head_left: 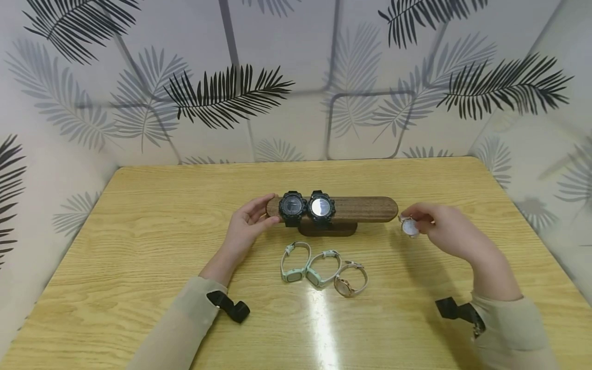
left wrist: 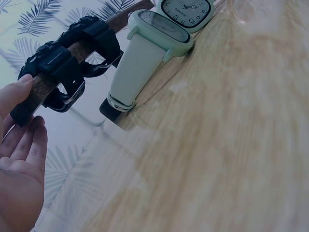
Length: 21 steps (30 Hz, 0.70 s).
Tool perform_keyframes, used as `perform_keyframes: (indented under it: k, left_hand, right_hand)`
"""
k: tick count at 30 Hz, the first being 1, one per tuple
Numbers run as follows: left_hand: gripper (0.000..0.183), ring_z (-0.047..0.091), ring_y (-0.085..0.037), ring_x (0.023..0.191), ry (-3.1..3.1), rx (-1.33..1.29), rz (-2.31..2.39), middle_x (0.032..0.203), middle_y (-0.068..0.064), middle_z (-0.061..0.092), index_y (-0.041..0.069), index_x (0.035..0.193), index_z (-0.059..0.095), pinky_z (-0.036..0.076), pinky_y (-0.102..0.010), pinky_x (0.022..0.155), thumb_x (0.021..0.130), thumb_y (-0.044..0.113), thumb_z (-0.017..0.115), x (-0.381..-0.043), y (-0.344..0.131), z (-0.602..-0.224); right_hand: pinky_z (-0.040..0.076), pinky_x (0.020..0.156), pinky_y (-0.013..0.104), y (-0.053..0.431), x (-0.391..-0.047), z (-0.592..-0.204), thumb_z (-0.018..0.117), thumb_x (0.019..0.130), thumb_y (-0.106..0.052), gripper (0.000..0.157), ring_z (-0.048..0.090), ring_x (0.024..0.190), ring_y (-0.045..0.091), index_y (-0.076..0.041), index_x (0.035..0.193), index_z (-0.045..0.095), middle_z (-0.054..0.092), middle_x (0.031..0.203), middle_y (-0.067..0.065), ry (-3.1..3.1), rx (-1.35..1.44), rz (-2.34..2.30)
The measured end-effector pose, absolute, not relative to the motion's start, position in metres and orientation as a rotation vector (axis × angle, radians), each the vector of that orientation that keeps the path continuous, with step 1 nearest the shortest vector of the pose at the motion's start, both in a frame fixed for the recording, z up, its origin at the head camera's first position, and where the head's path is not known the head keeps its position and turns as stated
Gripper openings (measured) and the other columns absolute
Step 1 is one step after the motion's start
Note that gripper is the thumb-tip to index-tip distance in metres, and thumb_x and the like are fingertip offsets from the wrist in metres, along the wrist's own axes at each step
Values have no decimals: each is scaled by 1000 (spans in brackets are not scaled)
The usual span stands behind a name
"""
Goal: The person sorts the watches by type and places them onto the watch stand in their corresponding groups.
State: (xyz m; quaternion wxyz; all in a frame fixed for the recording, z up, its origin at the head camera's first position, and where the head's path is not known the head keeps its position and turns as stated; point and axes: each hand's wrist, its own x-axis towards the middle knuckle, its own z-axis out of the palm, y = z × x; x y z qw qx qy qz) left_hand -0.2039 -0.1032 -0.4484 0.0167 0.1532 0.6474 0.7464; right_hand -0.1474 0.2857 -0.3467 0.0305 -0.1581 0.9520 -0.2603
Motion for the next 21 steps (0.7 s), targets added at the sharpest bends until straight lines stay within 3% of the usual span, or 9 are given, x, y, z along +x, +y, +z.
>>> perform_keyframes:
  k: [9, 15, 21]
  left_hand:
    - [53, 50, -22, 124, 2015, 464, 2309, 137, -10, 52, 4, 135, 53, 43, -29, 102, 85, 5, 72, -204, -104, -448]
    - [53, 49, -21, 125, 2019, 458, 2305, 137, -10, 51, 4, 135, 53, 42, -29, 103, 85, 5, 72, -204, -105, -448]
    - [53, 49, -22, 125, 2013, 461, 2304, 137, -9, 51, 4, 135, 53, 42, -29, 102, 85, 4, 72, -204, -104, -447]
  right_hand:
    - [55, 76, 41, 285, -155, -357, 55, 96, -1, 28, 67, 90, 31, 1, 123, 60, 65, 111, 21, 2943, -279, -1101]
    - [54, 74, 22, 282, -160, -365, 56, 97, -7, 29, 66, 87, 14, -2, 125, 60, 65, 113, 18, 2910, -271, -1277]
    - [51, 72, 14, 280, -162, -370, 56, 97, -9, 29, 61, 86, 1, 0, 125, 60, 64, 113, 19, 2889, -291, -1384]
